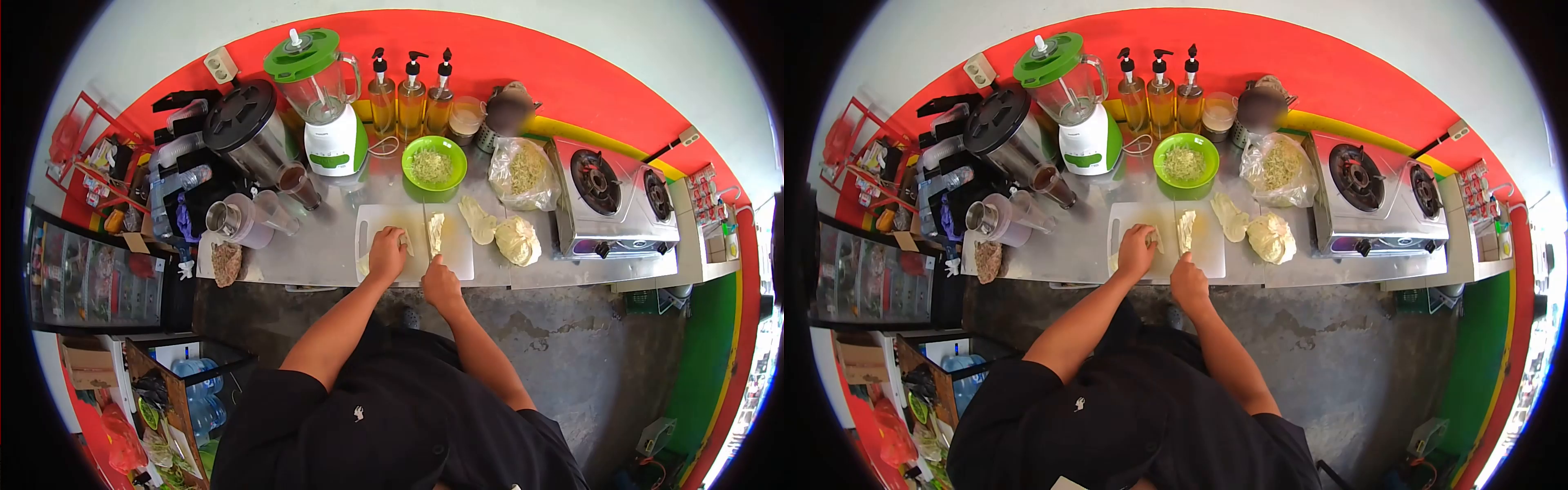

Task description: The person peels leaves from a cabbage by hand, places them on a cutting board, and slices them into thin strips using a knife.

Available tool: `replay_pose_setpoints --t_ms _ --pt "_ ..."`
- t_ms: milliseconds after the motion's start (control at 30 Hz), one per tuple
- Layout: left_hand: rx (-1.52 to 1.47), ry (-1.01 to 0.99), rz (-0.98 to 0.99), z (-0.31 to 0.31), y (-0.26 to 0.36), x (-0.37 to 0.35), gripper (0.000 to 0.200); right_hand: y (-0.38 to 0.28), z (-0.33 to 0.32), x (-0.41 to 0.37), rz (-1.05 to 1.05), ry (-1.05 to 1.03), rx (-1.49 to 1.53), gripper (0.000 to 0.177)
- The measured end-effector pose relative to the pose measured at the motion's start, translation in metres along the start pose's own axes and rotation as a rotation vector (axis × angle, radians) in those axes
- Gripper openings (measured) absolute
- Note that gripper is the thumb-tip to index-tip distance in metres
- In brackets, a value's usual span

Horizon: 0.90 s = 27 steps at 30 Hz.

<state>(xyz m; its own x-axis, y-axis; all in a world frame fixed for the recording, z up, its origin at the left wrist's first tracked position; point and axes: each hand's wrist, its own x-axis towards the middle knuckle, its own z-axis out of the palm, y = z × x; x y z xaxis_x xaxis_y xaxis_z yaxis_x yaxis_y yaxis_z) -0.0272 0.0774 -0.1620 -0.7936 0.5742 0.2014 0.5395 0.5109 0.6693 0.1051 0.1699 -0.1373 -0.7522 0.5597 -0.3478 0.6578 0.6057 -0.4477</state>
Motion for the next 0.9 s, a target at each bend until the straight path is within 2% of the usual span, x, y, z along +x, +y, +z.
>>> replay_pose_setpoints --t_ms 233,433,567,833,900 --pt "-0.034 -0.028 0.024 0.0 -0.008 0.004 0.021 -0.03 0.002 -0.012 -0.077 -0.029 -0.024 0.023" --pt "-0.059 0.024 0.031 0.003 -0.01 0.001 0.022 -0.03 0.013 -0.01 -0.096 -0.032 -0.179 0.019" --pt "-0.047 -0.013 -0.024 0.0 -0.008 0.001 0.022 -0.032 0.02 -0.012 -0.1 0.042 -0.258 0.016" --pt "0.011 -0.065 0.013 -0.004 -0.008 -0.001 0.024 -0.035 0.028 -0.003 -0.114 0.099 -0.316 0.017" --pt "0.016 -0.074 0.025 -0.005 -0.009 -0.001 0.025 -0.038 0.022 0.012 -0.102 -0.017 -0.214 0.024"
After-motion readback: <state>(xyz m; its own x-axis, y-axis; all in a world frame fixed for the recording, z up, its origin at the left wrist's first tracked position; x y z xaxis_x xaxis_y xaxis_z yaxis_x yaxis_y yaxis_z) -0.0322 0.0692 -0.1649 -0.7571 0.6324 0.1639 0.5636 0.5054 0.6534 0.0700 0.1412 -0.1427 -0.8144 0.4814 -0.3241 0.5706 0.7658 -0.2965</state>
